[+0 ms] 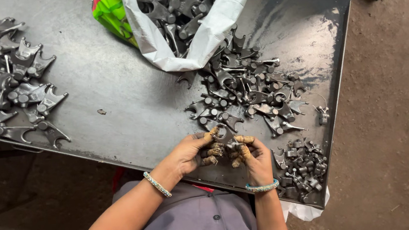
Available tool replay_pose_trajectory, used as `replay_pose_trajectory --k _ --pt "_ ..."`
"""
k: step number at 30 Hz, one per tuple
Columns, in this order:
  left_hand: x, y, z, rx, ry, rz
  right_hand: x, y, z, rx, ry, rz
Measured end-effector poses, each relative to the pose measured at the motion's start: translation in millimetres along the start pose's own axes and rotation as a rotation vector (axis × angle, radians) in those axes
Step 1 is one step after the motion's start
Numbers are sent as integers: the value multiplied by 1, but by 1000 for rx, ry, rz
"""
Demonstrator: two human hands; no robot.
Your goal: The person sorts small metal castings on a steel table, picking up individual parts by hand, turning them over to check them, and placing acceptable pieces into a woven basket. A gloved coworker occasionally scoops castings from a sack on the table.
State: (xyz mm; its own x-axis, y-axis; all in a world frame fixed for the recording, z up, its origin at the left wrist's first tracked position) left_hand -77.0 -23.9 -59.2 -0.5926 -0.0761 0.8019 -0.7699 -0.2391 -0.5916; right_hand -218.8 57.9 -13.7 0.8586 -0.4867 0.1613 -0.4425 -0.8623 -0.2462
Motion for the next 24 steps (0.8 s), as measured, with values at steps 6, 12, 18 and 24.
replay_pose_trajectory --k 6,12,18,24 --pt "209 -58 218 92 97 31 115 132 -227 19 -184 191" --pt "347 -250 347 356 102 1 297 98 -516 -456 -945 207" --pt "411 -344 610 562 484 30 499 258 -619 -461 -1483 283" --pt "392 -319 646 617 862 316 433 276 -562 -318 -636 129"
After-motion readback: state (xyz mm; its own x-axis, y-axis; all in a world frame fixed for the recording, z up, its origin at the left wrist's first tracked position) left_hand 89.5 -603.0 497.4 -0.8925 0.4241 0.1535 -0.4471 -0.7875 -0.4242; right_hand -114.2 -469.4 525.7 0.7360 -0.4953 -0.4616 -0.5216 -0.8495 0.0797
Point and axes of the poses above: each hand's wrist, its own y-axis towards the middle knuckle, its own x-axis out of the palm, z = x × y, the point moved 10 cm from there along y, towards the middle knuckle, and after that the axes turned 13 degrees about -y, right-handed, at the moved point
